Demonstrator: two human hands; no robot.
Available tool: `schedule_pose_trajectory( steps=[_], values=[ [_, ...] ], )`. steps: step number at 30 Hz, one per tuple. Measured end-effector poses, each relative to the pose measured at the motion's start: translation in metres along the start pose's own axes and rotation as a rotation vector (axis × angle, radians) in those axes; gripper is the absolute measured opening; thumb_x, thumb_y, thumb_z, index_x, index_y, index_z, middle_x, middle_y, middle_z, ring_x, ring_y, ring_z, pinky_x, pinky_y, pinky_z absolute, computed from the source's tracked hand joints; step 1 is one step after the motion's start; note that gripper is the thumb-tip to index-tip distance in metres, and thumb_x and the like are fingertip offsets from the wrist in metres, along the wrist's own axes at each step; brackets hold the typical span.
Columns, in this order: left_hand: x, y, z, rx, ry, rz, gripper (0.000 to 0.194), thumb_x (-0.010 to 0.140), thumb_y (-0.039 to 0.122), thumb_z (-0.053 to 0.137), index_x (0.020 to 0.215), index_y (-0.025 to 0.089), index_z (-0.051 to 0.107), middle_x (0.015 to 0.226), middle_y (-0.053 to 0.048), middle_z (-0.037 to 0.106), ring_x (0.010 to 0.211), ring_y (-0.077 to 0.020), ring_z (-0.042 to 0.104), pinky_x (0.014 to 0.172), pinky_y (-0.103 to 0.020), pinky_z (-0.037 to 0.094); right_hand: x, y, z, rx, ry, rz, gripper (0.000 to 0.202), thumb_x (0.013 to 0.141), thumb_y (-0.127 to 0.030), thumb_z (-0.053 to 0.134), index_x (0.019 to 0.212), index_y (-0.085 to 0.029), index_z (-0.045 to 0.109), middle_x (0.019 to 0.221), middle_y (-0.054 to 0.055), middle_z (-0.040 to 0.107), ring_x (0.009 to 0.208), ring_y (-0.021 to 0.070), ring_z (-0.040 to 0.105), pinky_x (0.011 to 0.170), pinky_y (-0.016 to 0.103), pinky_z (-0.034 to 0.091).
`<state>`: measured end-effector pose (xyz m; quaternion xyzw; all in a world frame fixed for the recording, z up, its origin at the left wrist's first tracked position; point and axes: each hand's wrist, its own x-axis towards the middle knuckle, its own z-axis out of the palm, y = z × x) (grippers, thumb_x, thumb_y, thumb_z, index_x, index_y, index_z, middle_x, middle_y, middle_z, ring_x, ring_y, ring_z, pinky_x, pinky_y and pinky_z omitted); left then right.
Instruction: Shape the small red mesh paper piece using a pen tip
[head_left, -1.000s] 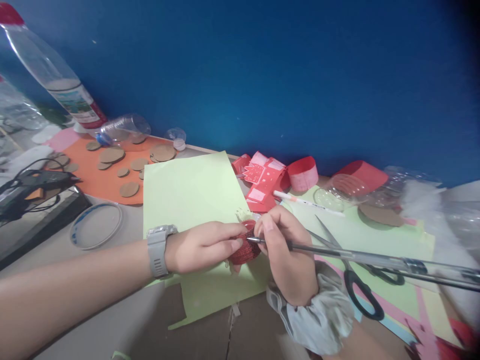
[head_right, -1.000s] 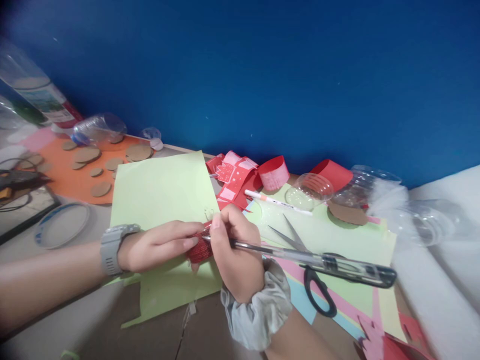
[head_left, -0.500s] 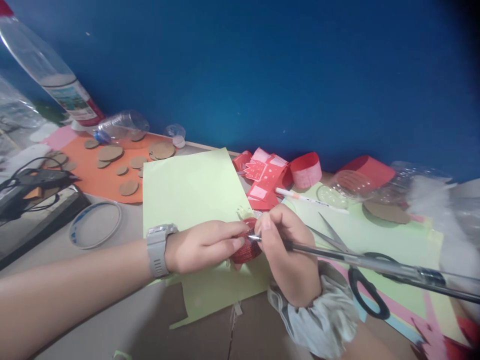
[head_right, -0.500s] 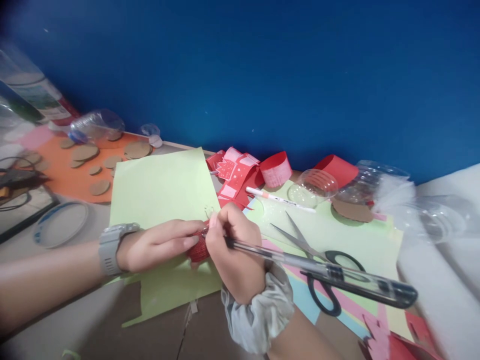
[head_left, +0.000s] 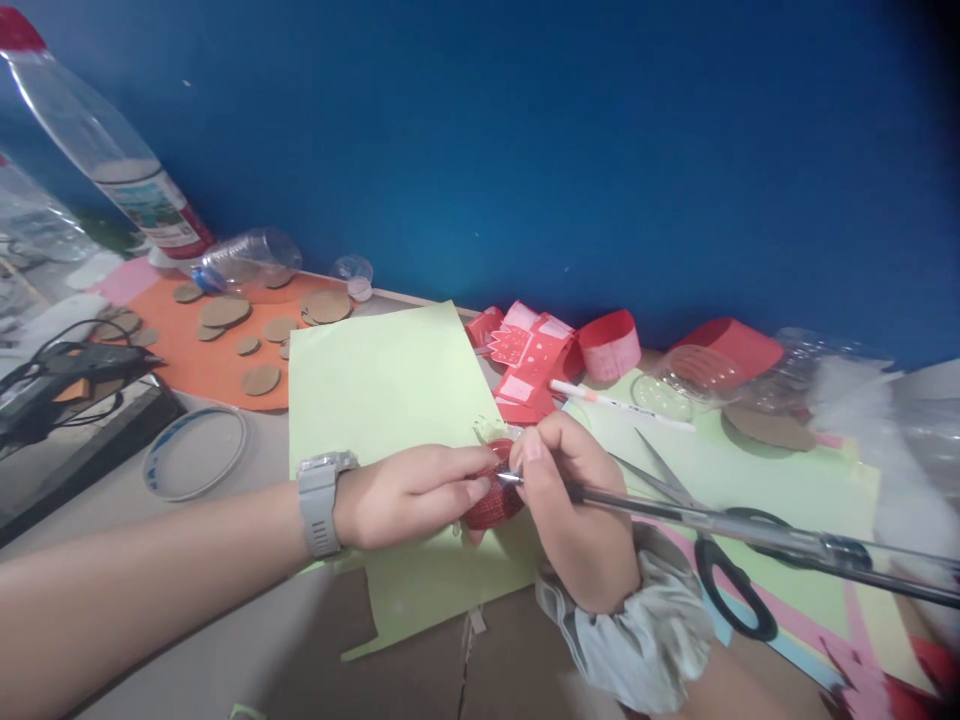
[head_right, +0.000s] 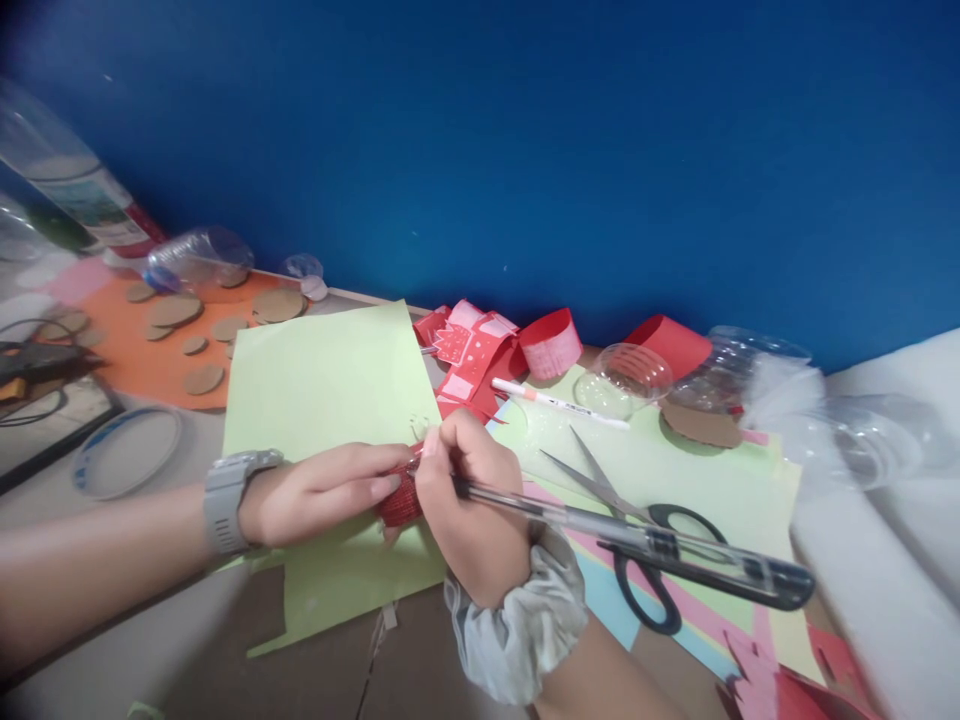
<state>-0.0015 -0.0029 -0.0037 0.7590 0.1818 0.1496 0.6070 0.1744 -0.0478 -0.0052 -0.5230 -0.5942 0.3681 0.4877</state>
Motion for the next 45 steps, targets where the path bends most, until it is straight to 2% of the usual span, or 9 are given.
schedule_pose_trajectory(
  steps=[18, 25, 33, 39, 45],
  values=[
    [0.0002, -0.0014, 0.0013, 0.005, 0.006, 0.002, 0.029, 0.104, 0.031, 0.029, 0.093, 0.015, 0.05, 0.081, -0.007, 0.064, 0.077, -0.0179, 0.06, 0.079, -0.03, 0.049, 0.0005, 0.0011, 0.0009, 0.02, 0.001, 0.029, 0.028, 0.094, -0.025, 0.044, 0.066, -0.021, 0.04, 0.058, -0.004, 0.041, 0.053, 0.0104, 0.039, 0.049, 0.023, 0.034],
    [0.0006, 0.0, 0.0007, 0.012, 0.0, 0.007, 0.026, 0.103, 0.026, 0.029, 0.092, 0.014, 0.05, 0.083, -0.008, 0.063, 0.078, -0.0182, 0.06, 0.079, -0.029, 0.048, -0.0001, 0.0019, 0.0, 0.027, -0.001, 0.004, 0.029, 0.095, -0.022, 0.043, 0.067, -0.021, 0.041, 0.058, -0.005, 0.041, 0.052, 0.0093, 0.038, 0.048, 0.022, 0.034],
    [0.001, 0.0005, 0.0002, 0.065, -0.02, 0.026, 0.027, 0.103, 0.027, 0.028, 0.093, 0.015, 0.05, 0.085, -0.008, 0.063, 0.078, -0.0182, 0.059, 0.077, -0.029, 0.048, -0.0024, 0.0014, 0.0006, 0.131, 0.009, 0.043, 0.031, 0.097, -0.031, 0.045, 0.068, -0.02, 0.042, 0.057, -0.005, 0.045, 0.048, 0.0083, 0.04, 0.043, 0.021, 0.031],
    [0.001, 0.001, 0.0001, 0.095, -0.035, 0.002, 0.026, 0.102, 0.028, 0.028, 0.094, 0.015, 0.049, 0.087, -0.007, 0.063, 0.078, -0.0177, 0.058, 0.078, -0.028, 0.047, -0.0021, 0.0011, 0.0016, 0.112, 0.02, 0.043, 0.031, 0.097, -0.031, 0.046, 0.067, -0.02, 0.042, 0.057, -0.005, 0.044, 0.049, 0.0082, 0.04, 0.044, 0.021, 0.032],
    [0.0021, 0.0022, -0.0005, 0.092, -0.048, 0.012, 0.027, 0.102, 0.028, 0.028, 0.092, 0.015, 0.049, 0.087, -0.007, 0.062, 0.078, -0.0174, 0.058, 0.078, -0.027, 0.047, -0.0026, -0.0012, 0.0031, 0.148, 0.128, 0.067, 0.032, 0.096, -0.03, 0.048, 0.066, -0.02, 0.044, 0.06, -0.004, 0.048, 0.05, 0.008, 0.039, 0.043, 0.021, 0.03]
  ],
)
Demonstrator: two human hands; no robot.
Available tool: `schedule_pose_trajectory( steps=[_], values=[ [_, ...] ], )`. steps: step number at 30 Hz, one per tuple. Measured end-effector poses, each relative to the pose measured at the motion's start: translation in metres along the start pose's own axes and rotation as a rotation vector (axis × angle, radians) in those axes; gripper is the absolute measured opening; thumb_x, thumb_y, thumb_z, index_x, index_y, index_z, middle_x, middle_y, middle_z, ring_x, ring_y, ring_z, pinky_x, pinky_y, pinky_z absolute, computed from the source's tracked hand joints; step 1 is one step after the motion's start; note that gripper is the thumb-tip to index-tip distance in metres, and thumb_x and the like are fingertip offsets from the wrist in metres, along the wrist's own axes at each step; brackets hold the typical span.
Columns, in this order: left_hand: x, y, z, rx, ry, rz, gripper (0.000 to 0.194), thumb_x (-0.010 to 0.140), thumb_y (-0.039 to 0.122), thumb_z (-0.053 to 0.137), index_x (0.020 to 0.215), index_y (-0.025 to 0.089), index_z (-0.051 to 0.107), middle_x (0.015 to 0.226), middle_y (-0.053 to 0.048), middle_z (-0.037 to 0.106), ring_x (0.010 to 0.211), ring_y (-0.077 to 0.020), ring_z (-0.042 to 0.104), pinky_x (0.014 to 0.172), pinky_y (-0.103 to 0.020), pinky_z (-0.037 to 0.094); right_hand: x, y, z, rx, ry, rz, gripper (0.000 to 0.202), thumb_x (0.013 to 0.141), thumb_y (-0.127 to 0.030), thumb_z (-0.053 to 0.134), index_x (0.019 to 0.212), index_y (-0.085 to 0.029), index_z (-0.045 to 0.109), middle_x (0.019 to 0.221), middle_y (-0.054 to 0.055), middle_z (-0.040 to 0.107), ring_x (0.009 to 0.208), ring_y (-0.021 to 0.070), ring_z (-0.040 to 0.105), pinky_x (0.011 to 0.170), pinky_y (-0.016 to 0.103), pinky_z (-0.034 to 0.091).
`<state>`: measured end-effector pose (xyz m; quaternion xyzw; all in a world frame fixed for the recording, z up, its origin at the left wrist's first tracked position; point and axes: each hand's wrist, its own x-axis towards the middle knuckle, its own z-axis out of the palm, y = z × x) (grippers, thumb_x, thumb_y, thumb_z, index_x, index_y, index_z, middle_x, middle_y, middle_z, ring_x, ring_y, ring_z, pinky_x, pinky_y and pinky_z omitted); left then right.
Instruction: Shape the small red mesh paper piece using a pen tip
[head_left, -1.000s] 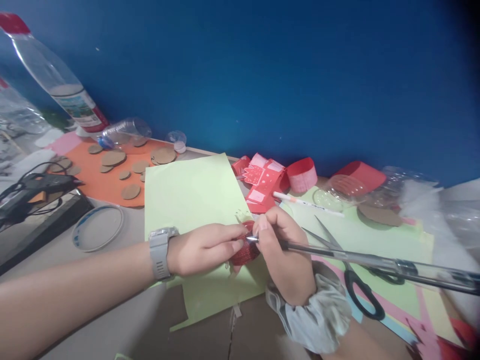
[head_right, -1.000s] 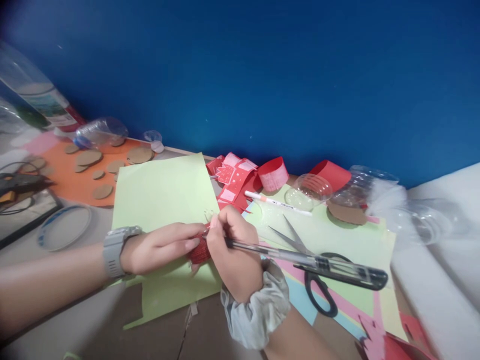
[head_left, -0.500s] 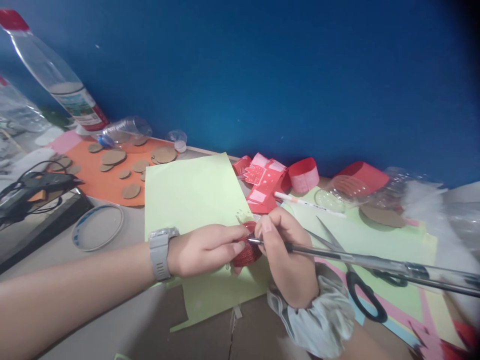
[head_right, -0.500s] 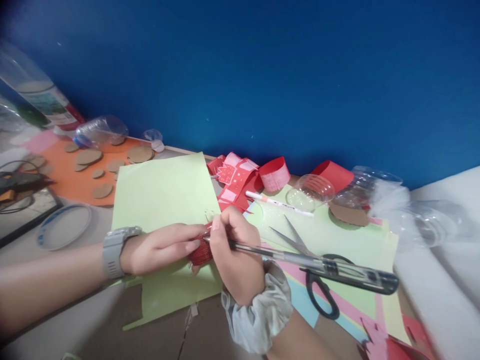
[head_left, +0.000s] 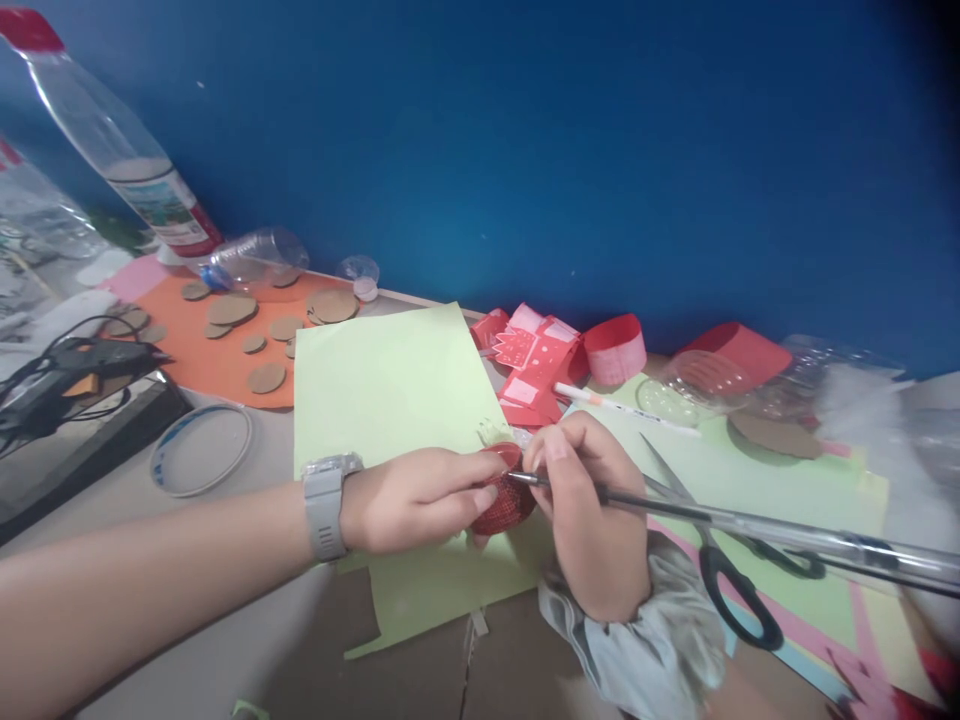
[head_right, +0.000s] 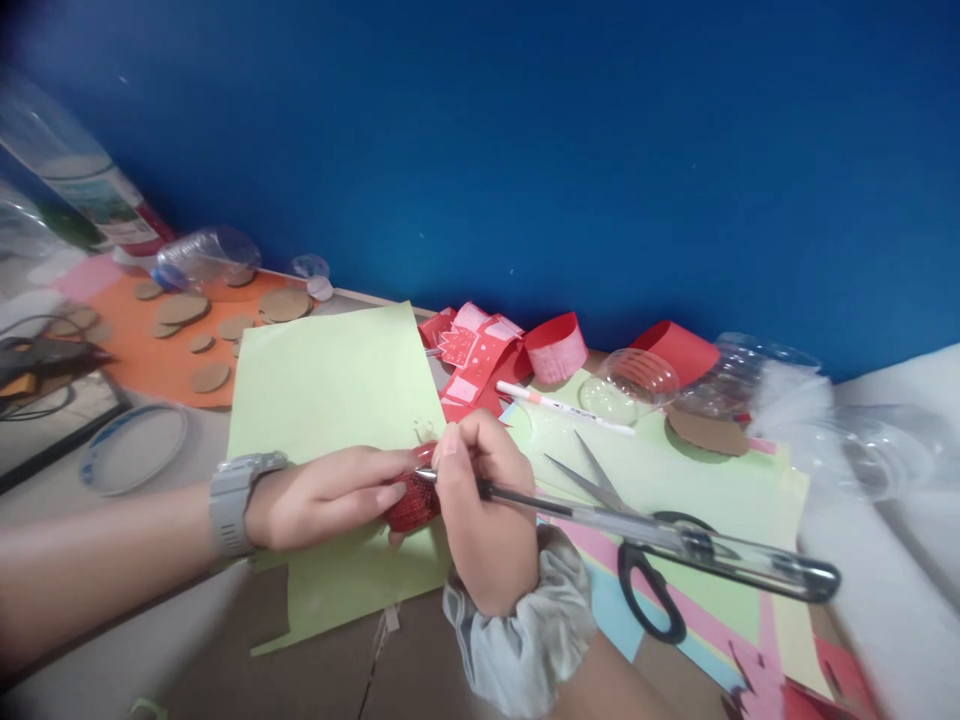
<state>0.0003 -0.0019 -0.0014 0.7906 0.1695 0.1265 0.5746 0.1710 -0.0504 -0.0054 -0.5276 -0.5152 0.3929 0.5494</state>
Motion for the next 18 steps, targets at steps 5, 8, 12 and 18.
schedule_pose_trajectory(
  steps=[5, 8, 12, 18],
  values=[
    [0.0, 0.0019, -0.0005, -0.008, -0.001, -0.011, 0.025, 0.102, 0.025, 0.028, 0.094, 0.015, 0.049, 0.087, -0.007, 0.061, 0.079, -0.0173, 0.059, 0.078, -0.026, 0.047, -0.0062, 0.0006, -0.0015, -0.021, -0.006, -0.069, 0.029, 0.094, -0.025, 0.049, 0.066, -0.02, 0.045, 0.059, -0.005, 0.049, 0.046, 0.0072, 0.034, 0.044, 0.022, 0.03],
    [0.0001, 0.0024, 0.0, 0.002, 0.002, -0.009, 0.024, 0.102, 0.024, 0.029, 0.092, 0.015, 0.049, 0.086, -0.006, 0.061, 0.078, -0.0163, 0.058, 0.077, -0.025, 0.046, -0.007, 0.0019, -0.0016, -0.022, -0.046, -0.044, 0.028, 0.095, -0.022, 0.046, 0.067, -0.02, 0.045, 0.061, -0.005, 0.052, 0.048, 0.0077, 0.038, 0.046, 0.023, 0.033],
    [0.0005, 0.0017, 0.0006, 0.025, 0.004, -0.02, 0.025, 0.102, 0.025, 0.029, 0.089, 0.016, 0.049, 0.085, -0.005, 0.061, 0.077, -0.0158, 0.057, 0.077, -0.025, 0.046, -0.0041, 0.003, -0.0011, -0.005, -0.071, 0.022, 0.028, 0.096, -0.022, 0.042, 0.068, -0.02, 0.044, 0.063, -0.005, 0.051, 0.053, 0.0083, 0.043, 0.048, 0.022, 0.034],
    [0.0006, 0.0013, 0.0005, 0.024, -0.002, -0.016, 0.025, 0.102, 0.025, 0.028, 0.089, 0.016, 0.048, 0.085, -0.005, 0.061, 0.076, -0.0158, 0.056, 0.075, -0.025, 0.045, -0.0024, 0.0039, -0.0022, -0.077, -0.084, -0.001, 0.027, 0.096, -0.021, 0.041, 0.069, -0.02, 0.044, 0.065, -0.005, 0.049, 0.057, 0.0087, 0.044, 0.052, 0.022, 0.035]
  ],
)
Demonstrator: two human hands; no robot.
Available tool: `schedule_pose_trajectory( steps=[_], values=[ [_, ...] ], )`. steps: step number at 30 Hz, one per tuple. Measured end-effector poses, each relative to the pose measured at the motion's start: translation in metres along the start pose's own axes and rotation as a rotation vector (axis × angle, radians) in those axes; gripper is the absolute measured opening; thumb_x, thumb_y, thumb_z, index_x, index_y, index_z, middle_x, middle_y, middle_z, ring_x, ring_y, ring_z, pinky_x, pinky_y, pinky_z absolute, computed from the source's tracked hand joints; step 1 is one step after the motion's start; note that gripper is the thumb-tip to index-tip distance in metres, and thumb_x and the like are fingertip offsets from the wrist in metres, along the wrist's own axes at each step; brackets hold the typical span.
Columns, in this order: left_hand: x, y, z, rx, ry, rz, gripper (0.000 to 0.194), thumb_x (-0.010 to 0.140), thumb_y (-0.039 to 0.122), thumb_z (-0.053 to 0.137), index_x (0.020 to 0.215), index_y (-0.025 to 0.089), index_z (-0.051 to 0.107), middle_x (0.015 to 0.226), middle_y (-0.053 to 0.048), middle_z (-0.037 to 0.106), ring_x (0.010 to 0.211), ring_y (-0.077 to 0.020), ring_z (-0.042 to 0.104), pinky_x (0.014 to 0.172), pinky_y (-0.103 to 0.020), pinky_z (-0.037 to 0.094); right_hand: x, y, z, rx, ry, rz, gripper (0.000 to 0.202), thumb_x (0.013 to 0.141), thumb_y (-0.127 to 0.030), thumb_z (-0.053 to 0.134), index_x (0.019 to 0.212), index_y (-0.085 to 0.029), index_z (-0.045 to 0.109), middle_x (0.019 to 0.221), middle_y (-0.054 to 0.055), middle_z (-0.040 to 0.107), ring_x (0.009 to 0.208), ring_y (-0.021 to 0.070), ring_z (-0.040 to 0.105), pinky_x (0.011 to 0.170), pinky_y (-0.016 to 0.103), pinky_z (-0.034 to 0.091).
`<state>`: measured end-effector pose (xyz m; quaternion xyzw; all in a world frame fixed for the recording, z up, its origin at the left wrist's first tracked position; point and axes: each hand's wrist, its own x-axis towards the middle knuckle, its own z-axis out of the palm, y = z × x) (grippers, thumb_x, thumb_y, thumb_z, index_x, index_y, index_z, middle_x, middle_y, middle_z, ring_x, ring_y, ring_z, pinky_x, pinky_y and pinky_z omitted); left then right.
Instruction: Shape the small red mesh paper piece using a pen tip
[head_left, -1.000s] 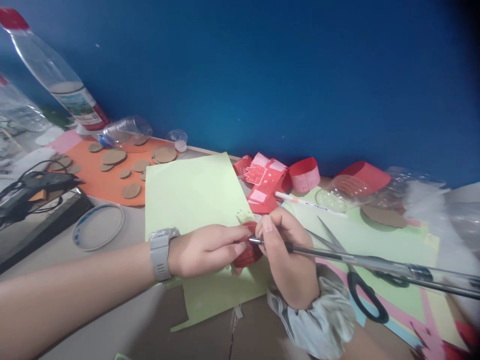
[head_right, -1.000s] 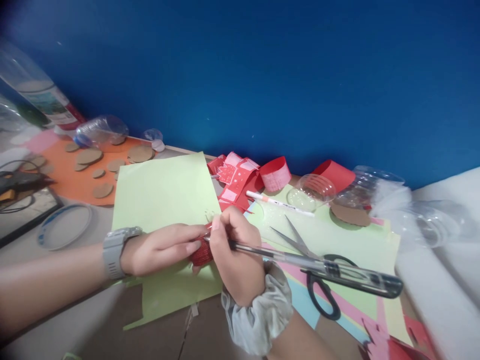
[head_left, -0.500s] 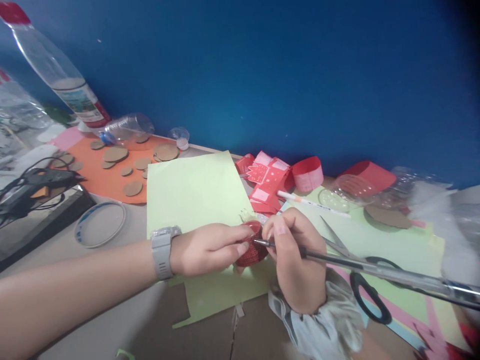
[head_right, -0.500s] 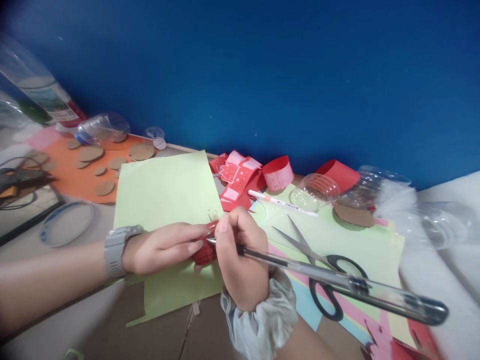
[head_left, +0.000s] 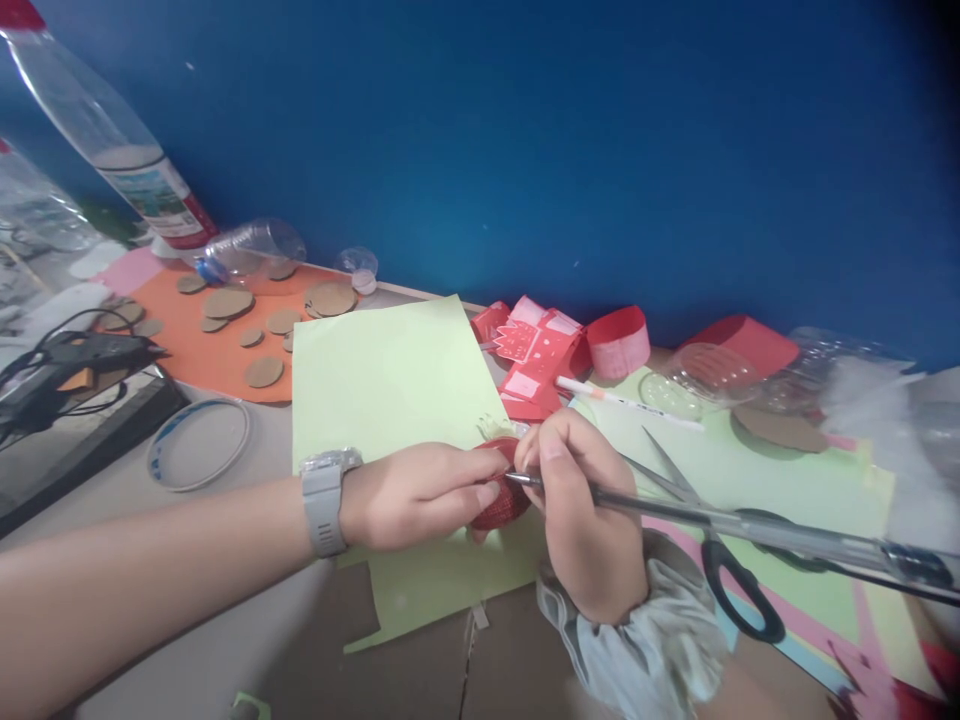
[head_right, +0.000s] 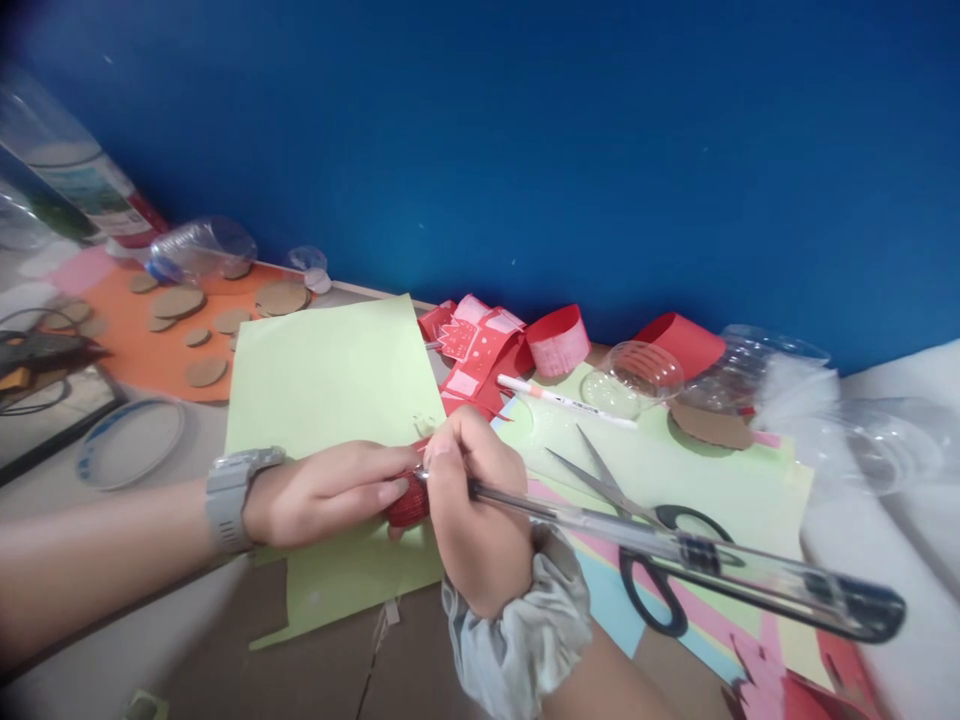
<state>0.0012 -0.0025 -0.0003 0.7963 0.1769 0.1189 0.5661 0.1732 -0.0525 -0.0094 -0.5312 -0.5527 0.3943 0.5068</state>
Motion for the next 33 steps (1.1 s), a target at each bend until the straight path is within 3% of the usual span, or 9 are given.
schedule_pose_trajectory(
  steps=[9, 16, 33],
  values=[
    [0.001, 0.003, -0.001, 0.033, -0.011, -0.028, 0.023, 0.101, 0.024, 0.029, 0.088, 0.016, 0.047, 0.084, -0.004, 0.059, 0.075, -0.0153, 0.055, 0.076, -0.025, 0.044, 0.004, -0.008, 0.0, -0.159, -0.025, -0.044, 0.028, 0.095, -0.02, 0.039, 0.067, -0.021, 0.041, 0.06, -0.004, 0.044, 0.052, 0.0098, 0.04, 0.048, 0.023, 0.034],
    [0.001, 0.003, -0.001, 0.021, -0.009, -0.011, 0.023, 0.101, 0.024, 0.029, 0.087, 0.016, 0.046, 0.084, -0.005, 0.059, 0.075, -0.0152, 0.055, 0.076, -0.024, 0.044, 0.009, -0.019, -0.001, -0.143, -0.038, -0.074, 0.027, 0.085, -0.014, 0.044, 0.062, -0.023, 0.034, 0.055, -0.004, 0.04, 0.05, 0.0116, 0.04, 0.047, 0.025, 0.034],
    [0.001, 0.003, -0.001, 0.016, -0.016, -0.007, 0.023, 0.101, 0.025, 0.029, 0.088, 0.016, 0.046, 0.084, -0.005, 0.059, 0.076, -0.0155, 0.055, 0.077, -0.024, 0.044, 0.01, -0.024, -0.001, -0.121, -0.052, -0.035, 0.027, 0.084, -0.016, 0.046, 0.062, -0.023, 0.034, 0.053, -0.003, 0.04, 0.049, 0.013, 0.04, 0.046, 0.027, 0.034]
  ],
)
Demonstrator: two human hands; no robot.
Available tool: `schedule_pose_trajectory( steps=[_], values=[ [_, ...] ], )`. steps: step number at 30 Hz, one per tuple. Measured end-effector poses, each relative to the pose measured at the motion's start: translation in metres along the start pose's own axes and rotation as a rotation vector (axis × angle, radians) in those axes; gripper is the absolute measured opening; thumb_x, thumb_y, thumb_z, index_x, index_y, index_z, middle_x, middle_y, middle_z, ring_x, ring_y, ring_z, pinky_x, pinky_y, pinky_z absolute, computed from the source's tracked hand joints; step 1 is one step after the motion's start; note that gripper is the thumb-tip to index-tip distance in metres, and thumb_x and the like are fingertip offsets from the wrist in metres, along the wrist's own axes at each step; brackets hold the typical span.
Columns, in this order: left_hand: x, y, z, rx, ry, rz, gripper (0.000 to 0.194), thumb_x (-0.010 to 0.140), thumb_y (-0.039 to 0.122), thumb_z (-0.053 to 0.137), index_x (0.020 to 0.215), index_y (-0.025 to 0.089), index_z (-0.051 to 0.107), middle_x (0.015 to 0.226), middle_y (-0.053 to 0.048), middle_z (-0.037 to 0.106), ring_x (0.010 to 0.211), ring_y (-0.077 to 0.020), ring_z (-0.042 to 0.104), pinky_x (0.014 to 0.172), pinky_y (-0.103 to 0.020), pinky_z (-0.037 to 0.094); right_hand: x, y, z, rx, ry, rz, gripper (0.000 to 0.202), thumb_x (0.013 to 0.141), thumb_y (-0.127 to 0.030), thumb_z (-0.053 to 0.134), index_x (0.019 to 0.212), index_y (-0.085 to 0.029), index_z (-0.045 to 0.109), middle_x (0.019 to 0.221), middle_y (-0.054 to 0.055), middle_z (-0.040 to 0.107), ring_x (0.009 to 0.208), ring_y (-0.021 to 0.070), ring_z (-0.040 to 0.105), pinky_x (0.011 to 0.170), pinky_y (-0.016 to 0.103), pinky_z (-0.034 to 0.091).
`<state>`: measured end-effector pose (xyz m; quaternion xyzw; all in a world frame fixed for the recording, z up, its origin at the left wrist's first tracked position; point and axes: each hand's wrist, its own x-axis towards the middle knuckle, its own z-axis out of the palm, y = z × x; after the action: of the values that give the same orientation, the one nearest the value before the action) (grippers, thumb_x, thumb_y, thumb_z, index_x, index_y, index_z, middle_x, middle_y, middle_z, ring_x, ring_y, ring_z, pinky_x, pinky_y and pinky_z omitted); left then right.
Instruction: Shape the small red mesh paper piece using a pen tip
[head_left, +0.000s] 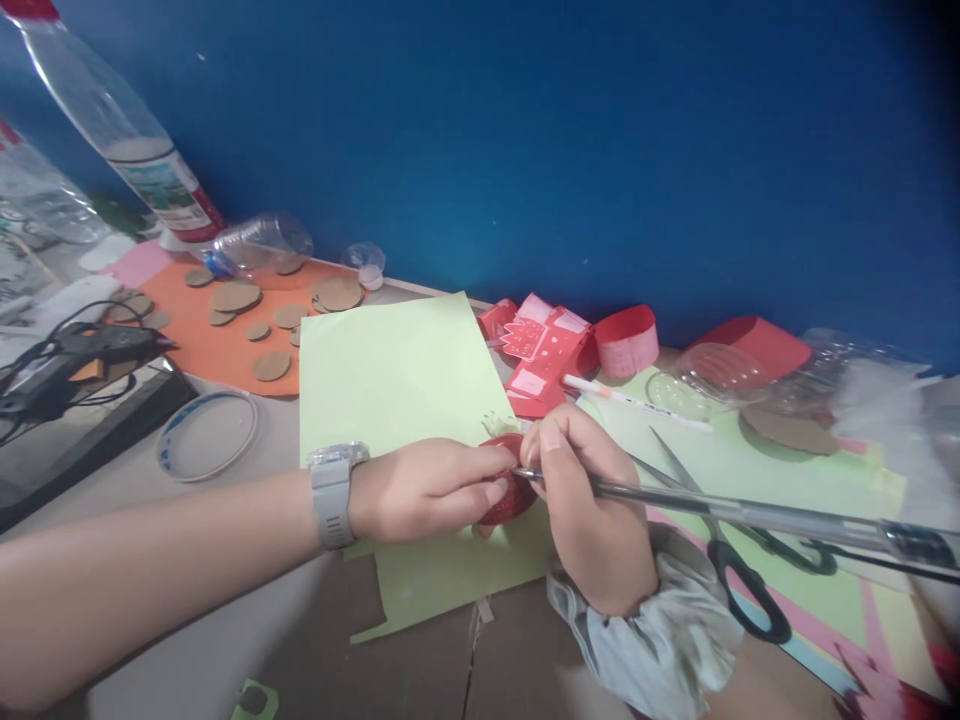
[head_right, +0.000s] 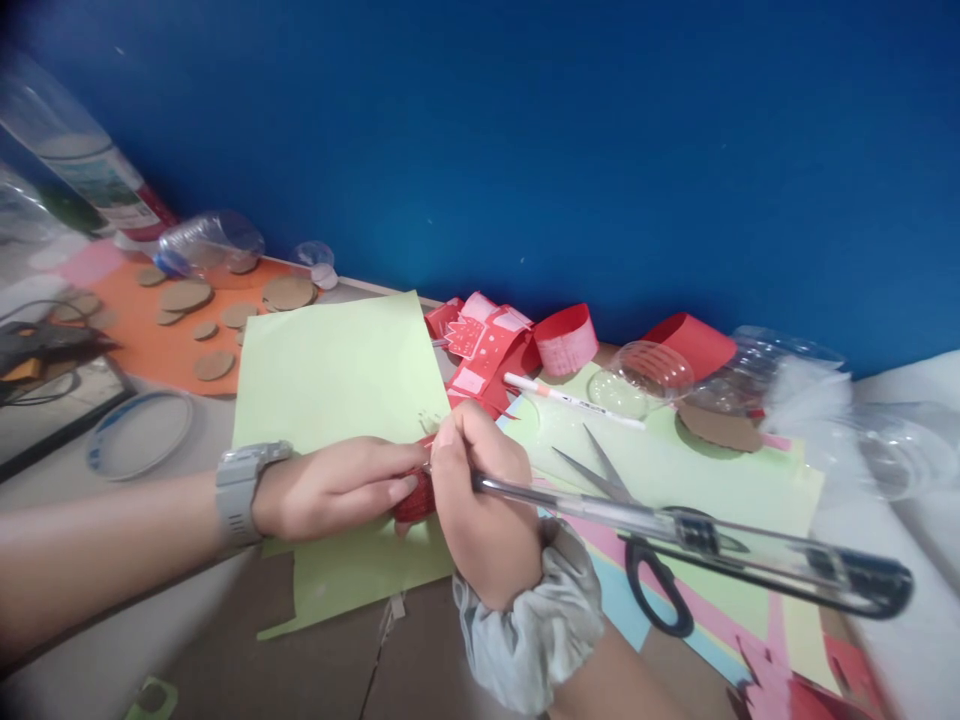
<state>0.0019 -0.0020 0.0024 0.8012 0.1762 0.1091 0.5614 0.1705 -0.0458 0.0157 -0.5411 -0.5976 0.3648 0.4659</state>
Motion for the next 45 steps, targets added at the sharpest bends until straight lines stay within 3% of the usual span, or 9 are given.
schedule_pose_trajectory(
  steps=[6, 13, 24, 31, 38, 45],
  values=[
    [0.0, 0.0, 0.0, 0.013, 0.009, -0.01, 0.022, 0.101, 0.024, 0.03, 0.088, 0.016, 0.046, 0.084, -0.004, 0.059, 0.074, -0.0149, 0.053, 0.075, -0.024, 0.043, 0.0, 0.004, -0.001, 0.005, -0.024, -0.007, 0.027, 0.085, -0.016, 0.046, 0.061, -0.023, 0.035, 0.054, -0.003, 0.041, 0.05, 0.013, 0.041, 0.047, 0.026, 0.035],
    [-0.001, 0.001, 0.001, 0.003, 0.005, -0.023, 0.022, 0.101, 0.023, 0.03, 0.087, 0.016, 0.047, 0.083, -0.004, 0.06, 0.074, -0.0148, 0.054, 0.075, -0.024, 0.043, -0.006, 0.017, 0.002, -0.001, -0.01, -0.005, 0.029, 0.095, -0.02, 0.039, 0.066, -0.021, 0.04, 0.061, -0.003, 0.043, 0.055, 0.0107, 0.041, 0.05, 0.023, 0.034],
    [-0.001, -0.001, 0.002, 0.013, 0.008, -0.016, 0.025, 0.102, 0.025, 0.03, 0.087, 0.016, 0.047, 0.084, -0.004, 0.061, 0.075, -0.0147, 0.055, 0.075, -0.025, 0.045, -0.005, 0.018, 0.003, 0.01, -0.01, -0.013, 0.028, 0.093, -0.019, 0.042, 0.066, -0.021, 0.039, 0.06, -0.004, 0.043, 0.054, 0.0104, 0.04, 0.05, 0.024, 0.033],
    [-0.001, -0.002, 0.001, -0.139, 0.051, -0.019, 0.029, 0.104, 0.03, 0.03, 0.094, 0.014, 0.052, 0.086, -0.007, 0.062, 0.08, -0.0167, 0.058, 0.079, -0.028, 0.048, -0.007, 0.019, 0.003, 0.239, 0.053, 0.079, 0.031, 0.097, -0.028, 0.043, 0.067, -0.021, 0.043, 0.06, -0.004, 0.048, 0.048, 0.009, 0.038, 0.043, 0.023, 0.029],
    [0.0, 0.0, 0.0, -0.264, 0.083, -0.034, 0.028, 0.103, 0.032, 0.034, 0.09, 0.013, 0.051, 0.083, -0.006, 0.06, 0.078, -0.0173, 0.058, 0.076, -0.029, 0.05, -0.006, 0.015, 0.002, 0.123, 0.042, 0.026, 0.032, 0.095, -0.025, 0.043, 0.063, -0.02, 0.042, 0.055, -0.005, 0.041, 0.047, 0.0085, 0.034, 0.044, 0.023, 0.029],
    [0.0, -0.001, -0.001, -0.26, 0.087, -0.01, 0.025, 0.102, 0.025, 0.035, 0.088, 0.013, 0.051, 0.083, -0.006, 0.059, 0.077, -0.0159, 0.056, 0.075, -0.026, 0.048, -0.006, 0.014, 0.002, 0.141, 0.041, 0.095, 0.031, 0.094, -0.024, 0.043, 0.063, -0.02, 0.042, 0.056, -0.004, 0.042, 0.049, 0.0086, 0.037, 0.042, 0.021, 0.031]
  ],
)
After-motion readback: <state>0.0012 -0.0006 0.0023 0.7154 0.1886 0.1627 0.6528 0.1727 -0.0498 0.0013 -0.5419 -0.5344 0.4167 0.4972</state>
